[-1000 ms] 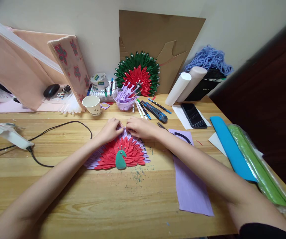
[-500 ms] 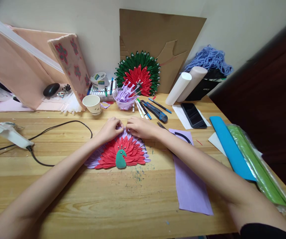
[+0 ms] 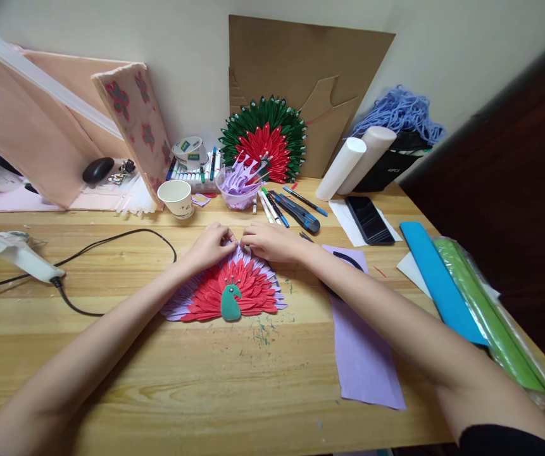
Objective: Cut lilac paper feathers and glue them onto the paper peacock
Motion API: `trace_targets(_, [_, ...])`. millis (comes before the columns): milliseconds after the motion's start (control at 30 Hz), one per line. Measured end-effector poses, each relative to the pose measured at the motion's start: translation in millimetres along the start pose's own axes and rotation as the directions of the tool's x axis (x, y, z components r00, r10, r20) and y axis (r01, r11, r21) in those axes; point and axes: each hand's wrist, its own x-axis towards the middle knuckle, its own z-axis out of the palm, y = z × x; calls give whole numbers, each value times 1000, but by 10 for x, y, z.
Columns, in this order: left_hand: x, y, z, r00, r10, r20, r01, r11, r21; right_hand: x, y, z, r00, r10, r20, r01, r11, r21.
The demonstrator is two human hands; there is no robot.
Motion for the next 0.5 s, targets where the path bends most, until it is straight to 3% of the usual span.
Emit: trace_targets(500, [-18,9,26,999,-20,-46,18,999,-28,-12,-39,-3,1000,9,2,-9,1000,15])
